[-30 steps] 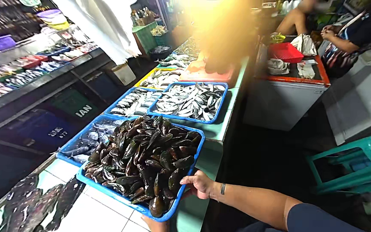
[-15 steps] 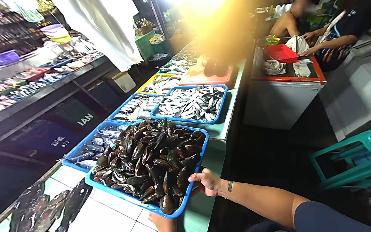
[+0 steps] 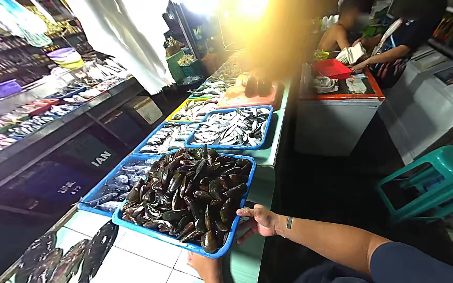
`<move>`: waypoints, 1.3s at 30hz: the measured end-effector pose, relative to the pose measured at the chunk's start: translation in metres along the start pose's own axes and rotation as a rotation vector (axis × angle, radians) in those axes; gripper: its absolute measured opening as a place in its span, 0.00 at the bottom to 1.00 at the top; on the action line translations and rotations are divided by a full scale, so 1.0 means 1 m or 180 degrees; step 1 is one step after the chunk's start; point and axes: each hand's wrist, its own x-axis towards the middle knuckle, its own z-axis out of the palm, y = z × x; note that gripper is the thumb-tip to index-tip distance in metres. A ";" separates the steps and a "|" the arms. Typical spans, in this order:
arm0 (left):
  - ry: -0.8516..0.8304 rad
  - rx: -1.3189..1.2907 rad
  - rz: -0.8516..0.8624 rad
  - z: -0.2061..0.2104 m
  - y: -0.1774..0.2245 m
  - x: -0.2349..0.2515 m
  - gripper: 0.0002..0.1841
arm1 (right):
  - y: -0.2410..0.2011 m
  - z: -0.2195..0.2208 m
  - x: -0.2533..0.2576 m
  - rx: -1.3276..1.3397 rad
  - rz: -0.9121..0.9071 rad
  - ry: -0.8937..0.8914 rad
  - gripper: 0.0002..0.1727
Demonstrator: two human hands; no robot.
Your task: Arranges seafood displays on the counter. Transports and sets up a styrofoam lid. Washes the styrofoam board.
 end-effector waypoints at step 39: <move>-0.3107 0.0511 -0.0630 0.024 0.119 -0.393 0.26 | 0.055 -0.530 -0.451 -0.0446 -0.0169 0.2799 0.23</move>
